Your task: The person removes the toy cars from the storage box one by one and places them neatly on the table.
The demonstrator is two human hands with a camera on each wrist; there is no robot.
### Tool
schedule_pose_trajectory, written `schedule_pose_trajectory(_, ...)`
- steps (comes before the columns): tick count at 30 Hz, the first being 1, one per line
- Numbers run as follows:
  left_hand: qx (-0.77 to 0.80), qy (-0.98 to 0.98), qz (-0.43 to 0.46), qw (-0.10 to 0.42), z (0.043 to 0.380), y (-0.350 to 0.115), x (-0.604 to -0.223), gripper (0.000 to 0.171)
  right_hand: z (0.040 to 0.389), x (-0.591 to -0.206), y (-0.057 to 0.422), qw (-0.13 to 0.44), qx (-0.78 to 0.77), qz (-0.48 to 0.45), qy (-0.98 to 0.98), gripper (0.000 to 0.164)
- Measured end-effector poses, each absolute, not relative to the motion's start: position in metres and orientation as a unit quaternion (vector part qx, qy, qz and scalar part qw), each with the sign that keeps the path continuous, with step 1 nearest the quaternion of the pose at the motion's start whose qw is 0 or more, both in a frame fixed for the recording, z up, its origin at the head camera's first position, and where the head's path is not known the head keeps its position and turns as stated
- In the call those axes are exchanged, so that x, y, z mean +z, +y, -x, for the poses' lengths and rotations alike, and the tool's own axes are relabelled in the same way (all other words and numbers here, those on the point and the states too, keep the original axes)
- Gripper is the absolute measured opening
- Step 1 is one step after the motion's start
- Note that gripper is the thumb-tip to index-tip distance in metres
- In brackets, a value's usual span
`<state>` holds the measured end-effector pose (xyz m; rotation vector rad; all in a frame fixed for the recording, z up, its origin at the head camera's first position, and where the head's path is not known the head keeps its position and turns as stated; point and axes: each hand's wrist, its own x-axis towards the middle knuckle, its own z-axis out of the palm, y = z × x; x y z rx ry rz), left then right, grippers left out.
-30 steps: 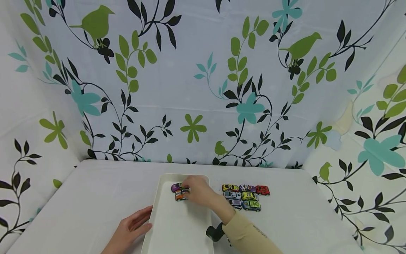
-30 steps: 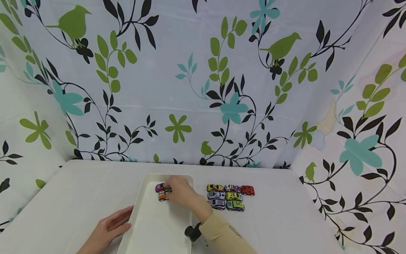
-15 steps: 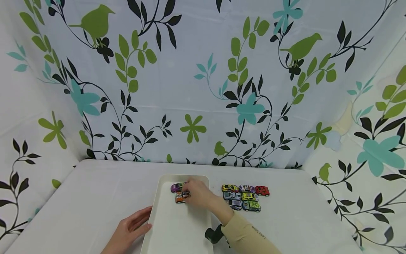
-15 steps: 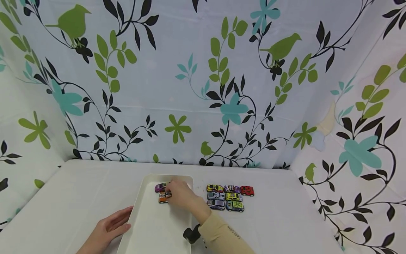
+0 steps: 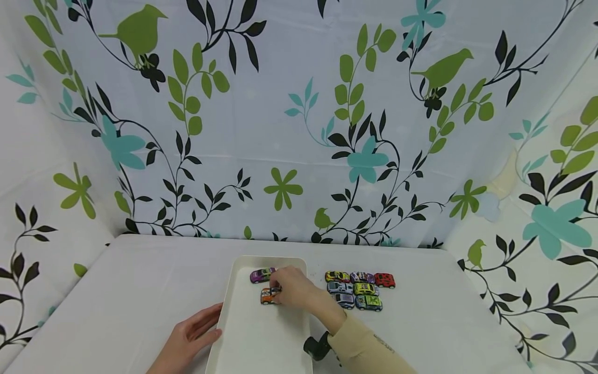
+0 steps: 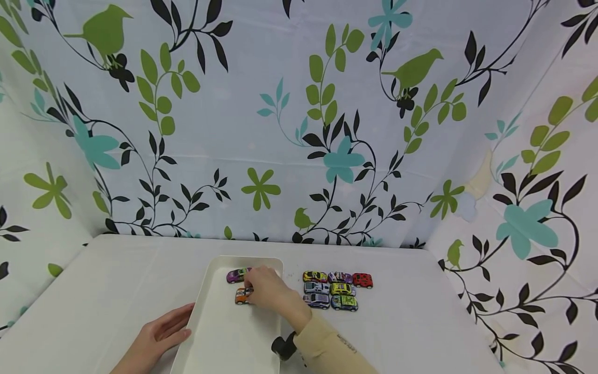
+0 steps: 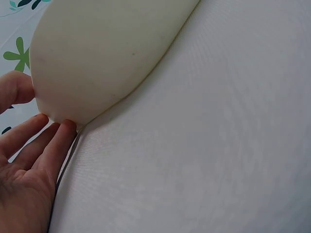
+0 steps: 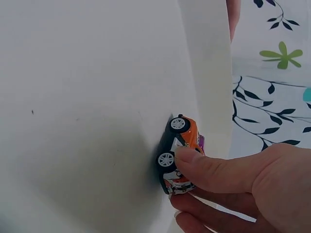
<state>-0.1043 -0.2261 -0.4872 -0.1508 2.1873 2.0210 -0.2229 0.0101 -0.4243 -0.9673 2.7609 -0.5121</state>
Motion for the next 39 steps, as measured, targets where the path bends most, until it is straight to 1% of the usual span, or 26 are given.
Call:
schedule_pose_trajectory(8, 0.677, 0.729, 0.058, 0.087, 0.105, -0.226, -0.489, 0.060, 0.217, -0.417, 0.023, 0.096, -0.181, 0.326, 0.923, 0.012)
schedule_pose_trajectory(16, 0.677, 0.729, 0.058, 0.089, 0.105, -0.227, -0.490, 0.061, 0.217, -0.411, 0.041, 0.086, -0.210, 0.318, 0.920, 0.017)
schedule_pose_trajectory(28, 0.670, 0.736, 0.053, 0.077, 0.104, -0.227, -0.489, 0.059, 0.217, -0.407, 0.067, 0.026, -0.208, 0.340, 0.917, 0.020)
schedule_pose_trajectory(39, 0.666, 0.740, 0.063, 0.075, 0.106, -0.225, -0.490, 0.059, 0.213, -0.407, 0.089, -0.006, -0.217, 0.337, 0.916, 0.019)
